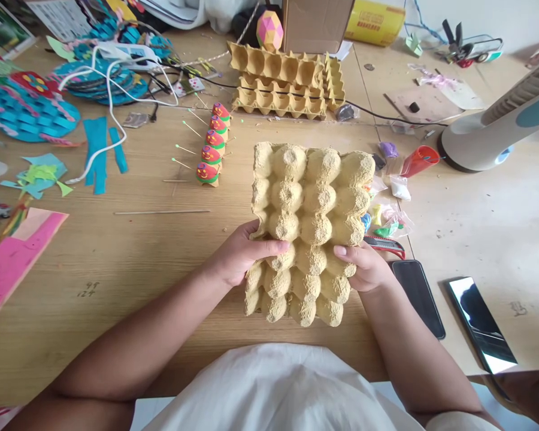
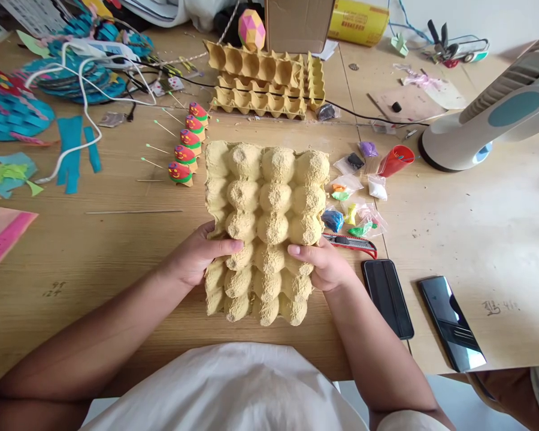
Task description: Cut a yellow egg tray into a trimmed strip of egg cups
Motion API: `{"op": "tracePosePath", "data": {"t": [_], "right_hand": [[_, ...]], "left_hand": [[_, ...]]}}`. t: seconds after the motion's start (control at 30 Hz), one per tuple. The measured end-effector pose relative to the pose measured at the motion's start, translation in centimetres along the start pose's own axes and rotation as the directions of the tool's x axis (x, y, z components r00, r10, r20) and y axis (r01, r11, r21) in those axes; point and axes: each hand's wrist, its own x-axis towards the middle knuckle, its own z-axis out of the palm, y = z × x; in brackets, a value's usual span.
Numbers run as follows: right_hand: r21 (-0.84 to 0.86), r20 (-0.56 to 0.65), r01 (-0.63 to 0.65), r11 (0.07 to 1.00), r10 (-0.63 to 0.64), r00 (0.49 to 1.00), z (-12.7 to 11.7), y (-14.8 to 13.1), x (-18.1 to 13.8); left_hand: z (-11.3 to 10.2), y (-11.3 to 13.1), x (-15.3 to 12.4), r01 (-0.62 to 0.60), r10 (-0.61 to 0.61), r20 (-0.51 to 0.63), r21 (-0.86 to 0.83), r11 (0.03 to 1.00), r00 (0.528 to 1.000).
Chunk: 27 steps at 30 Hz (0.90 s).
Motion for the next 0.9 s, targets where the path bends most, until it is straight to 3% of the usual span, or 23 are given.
{"op": "tracePosePath", "data": {"t": [0.9], "right_hand": [[-0.003,0.053,-0.011,1.0,0.011,0.999,-0.15,0.24,0.1]], "left_hand": [[0.25,0.4,-0.43,0.055,-0.054,0.039,-0.026,0.998,0.998]]}}
